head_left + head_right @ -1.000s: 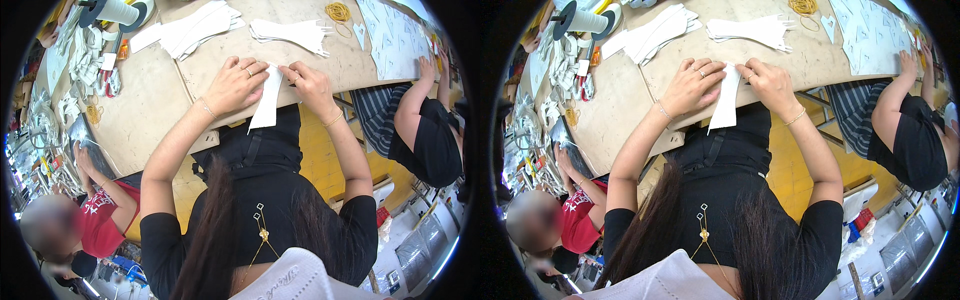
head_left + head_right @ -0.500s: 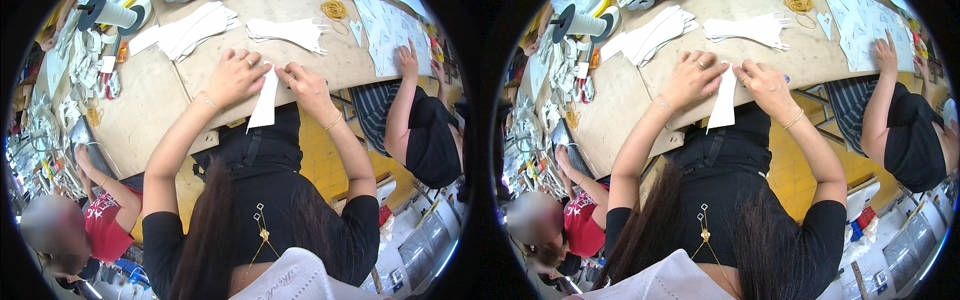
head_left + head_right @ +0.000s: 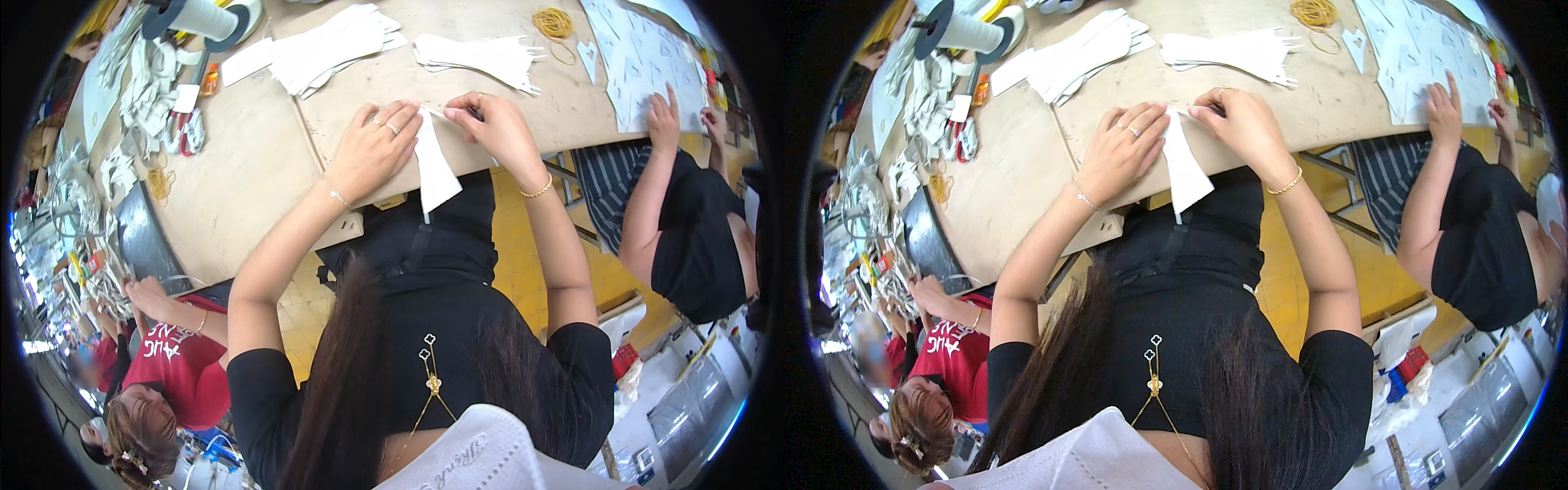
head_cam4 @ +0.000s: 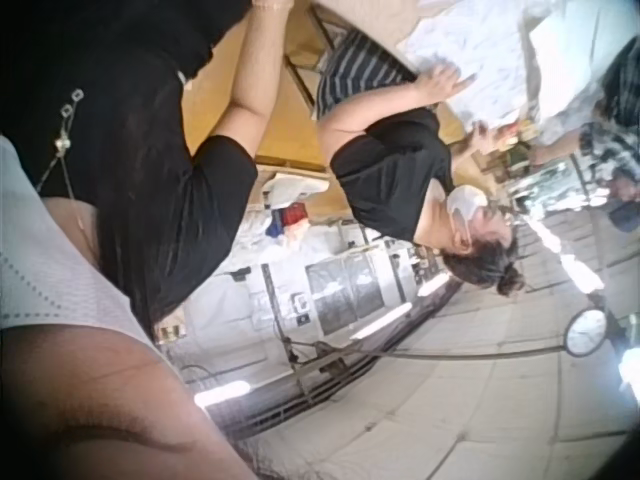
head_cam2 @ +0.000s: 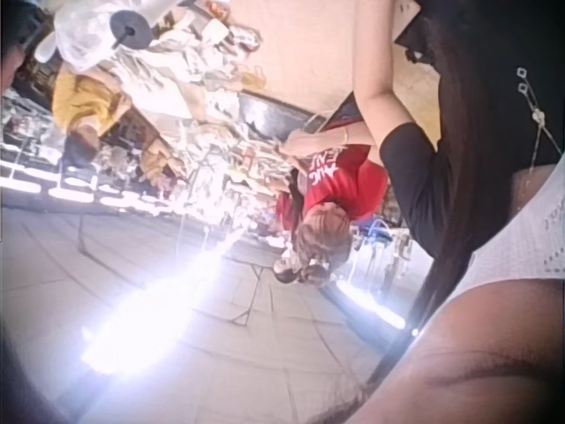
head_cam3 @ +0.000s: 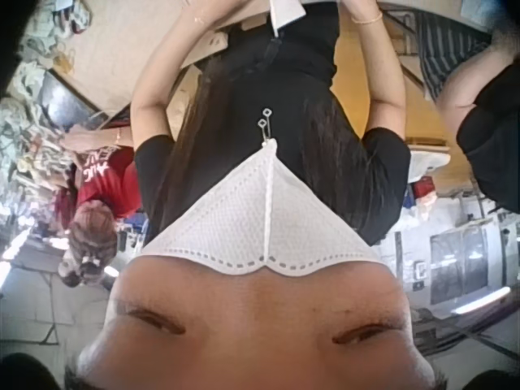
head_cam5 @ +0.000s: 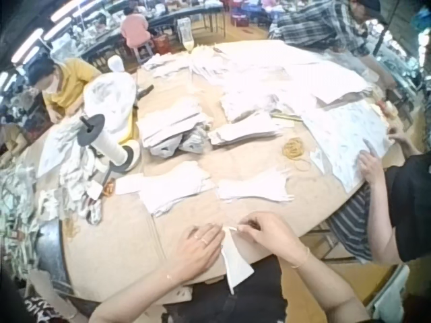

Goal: The person hand-sews white fabric pieces, likely mask components, using a needle and white thread. They repeatedly insert the needle, pull the thread through, and tie off the thread after each piece.

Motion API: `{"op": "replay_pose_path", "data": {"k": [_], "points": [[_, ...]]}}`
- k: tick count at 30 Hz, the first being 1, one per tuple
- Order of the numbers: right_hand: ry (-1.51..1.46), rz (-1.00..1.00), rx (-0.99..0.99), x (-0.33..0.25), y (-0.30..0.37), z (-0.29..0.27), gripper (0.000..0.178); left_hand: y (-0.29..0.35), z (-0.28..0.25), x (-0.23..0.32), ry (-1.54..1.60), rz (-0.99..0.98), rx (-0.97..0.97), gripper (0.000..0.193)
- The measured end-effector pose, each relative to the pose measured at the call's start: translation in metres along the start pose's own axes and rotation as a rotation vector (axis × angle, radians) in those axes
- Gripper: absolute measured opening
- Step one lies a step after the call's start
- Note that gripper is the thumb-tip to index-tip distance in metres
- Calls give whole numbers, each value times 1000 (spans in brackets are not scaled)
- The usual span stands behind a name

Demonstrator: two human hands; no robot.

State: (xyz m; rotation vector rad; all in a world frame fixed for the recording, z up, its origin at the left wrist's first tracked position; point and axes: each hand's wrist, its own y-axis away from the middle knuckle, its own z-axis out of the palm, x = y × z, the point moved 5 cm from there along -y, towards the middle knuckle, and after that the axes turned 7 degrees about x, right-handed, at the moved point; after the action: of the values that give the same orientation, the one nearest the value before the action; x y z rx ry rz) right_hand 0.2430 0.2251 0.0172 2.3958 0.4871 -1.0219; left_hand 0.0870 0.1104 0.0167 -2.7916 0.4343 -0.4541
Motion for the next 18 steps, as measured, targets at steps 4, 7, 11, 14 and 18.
{"op": "replay_pose_path", "data": {"k": [4, 7, 11, 14, 18], "points": [[173, -340, -26, -47, -22, 38, 22, 40, -21, -3, -105, -181, 50, 39], [244, -379, -103, -68, -27, 62, 21, 57, -26, -2, -139, -254, 88, 39], [386, -387, -62, -80, -20, 58, 20, 58, -26, -1, -152, -260, 105, 38], [444, -330, -38, -75, -10, 44, 19, 55, -27, -2, -182, -223, 93, 39], [380, -380, 10, -67, 9, 39, 14, 51, -28, -2, -197, -205, 76, 38]]}}
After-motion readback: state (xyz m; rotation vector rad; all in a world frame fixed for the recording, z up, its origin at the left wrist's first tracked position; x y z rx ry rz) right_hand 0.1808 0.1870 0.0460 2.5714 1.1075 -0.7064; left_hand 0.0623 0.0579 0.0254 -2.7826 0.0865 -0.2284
